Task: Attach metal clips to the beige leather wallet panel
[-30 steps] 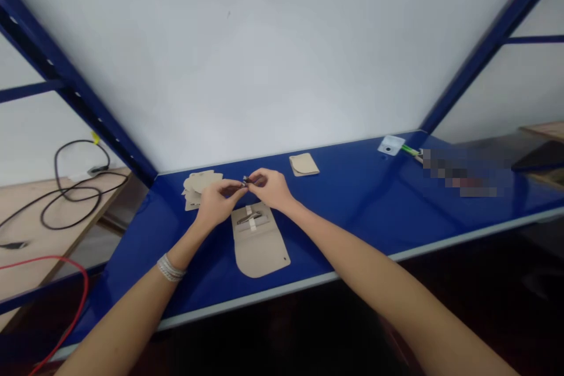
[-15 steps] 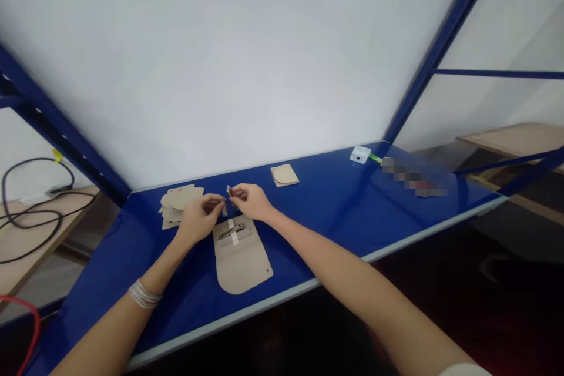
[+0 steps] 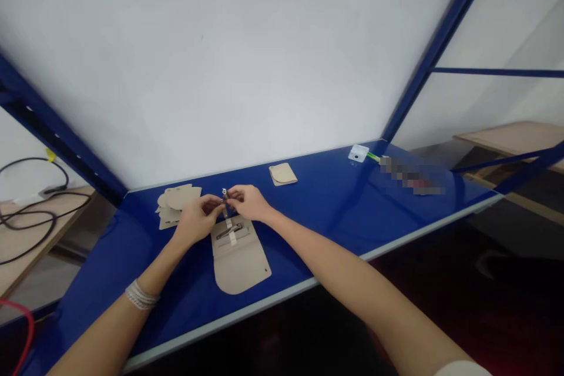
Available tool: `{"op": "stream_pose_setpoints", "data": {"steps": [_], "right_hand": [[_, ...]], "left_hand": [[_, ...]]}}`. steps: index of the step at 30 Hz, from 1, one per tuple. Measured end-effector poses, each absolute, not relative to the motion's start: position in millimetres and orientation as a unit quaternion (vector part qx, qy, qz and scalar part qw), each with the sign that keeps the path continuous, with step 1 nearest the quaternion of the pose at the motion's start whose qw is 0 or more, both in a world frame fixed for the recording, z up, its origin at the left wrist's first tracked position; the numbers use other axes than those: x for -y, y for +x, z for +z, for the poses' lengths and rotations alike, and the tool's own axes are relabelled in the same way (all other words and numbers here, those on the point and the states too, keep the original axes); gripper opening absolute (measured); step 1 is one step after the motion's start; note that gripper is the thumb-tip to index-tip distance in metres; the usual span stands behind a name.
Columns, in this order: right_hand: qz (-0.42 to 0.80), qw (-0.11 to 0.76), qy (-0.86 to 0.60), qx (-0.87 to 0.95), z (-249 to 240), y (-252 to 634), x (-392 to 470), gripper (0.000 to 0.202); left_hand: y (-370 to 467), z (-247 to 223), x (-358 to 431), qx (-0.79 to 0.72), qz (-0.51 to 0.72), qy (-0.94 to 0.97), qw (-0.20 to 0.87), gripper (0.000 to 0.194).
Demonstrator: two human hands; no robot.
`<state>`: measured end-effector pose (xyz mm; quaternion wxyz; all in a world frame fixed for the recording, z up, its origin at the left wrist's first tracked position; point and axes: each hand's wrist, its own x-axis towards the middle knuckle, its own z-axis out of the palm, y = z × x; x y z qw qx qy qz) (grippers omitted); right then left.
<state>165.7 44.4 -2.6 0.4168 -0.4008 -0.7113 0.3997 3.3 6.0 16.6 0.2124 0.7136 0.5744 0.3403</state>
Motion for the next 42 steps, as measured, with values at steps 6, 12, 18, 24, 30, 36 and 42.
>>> {"op": "stream_pose_setpoints", "data": {"steps": [6,12,18,24,30,36,42], "right_hand": [[0.406,0.41,-0.393,0.716,-3.8,165.4,-44.3,0.016],[0.433,0.41,-0.395,0.699,-2.9,164.6,-43.7,0.014],[0.452,0.41,-0.406,0.68,-1.4,165.3,-43.7,0.015],[0.429,0.406,-0.414,0.692,-0.8,166.1,-44.2,0.015],[0.42,0.396,-0.407,0.708,-5.8,165.4,-47.8,0.013],[0.43,0.376,-0.394,0.72,-5.3,168.6,-45.8,0.017],[0.44,0.371,-0.403,0.711,-1.5,170.1,-42.3,0.015]], "left_hand": [[3.5,16.6,-6.1,-0.568,0.336,0.719,0.219,0.031],[3.3,16.0,-6.4,-0.559,0.327,0.729,0.22,0.032],[4.1,19.8,-3.2,-0.565,0.306,0.737,0.209,0.032],[3.4,18.2,-5.2,-0.559,0.303,0.741,0.217,0.031],[3.1,11.8,-7.7,-0.558,0.325,0.733,0.214,0.025],[5.0,10.3,-6.7,-0.551,0.336,0.728,0.233,0.019],[4.1,11.1,-6.5,-0.526,0.356,0.733,0.242,0.018]]}}
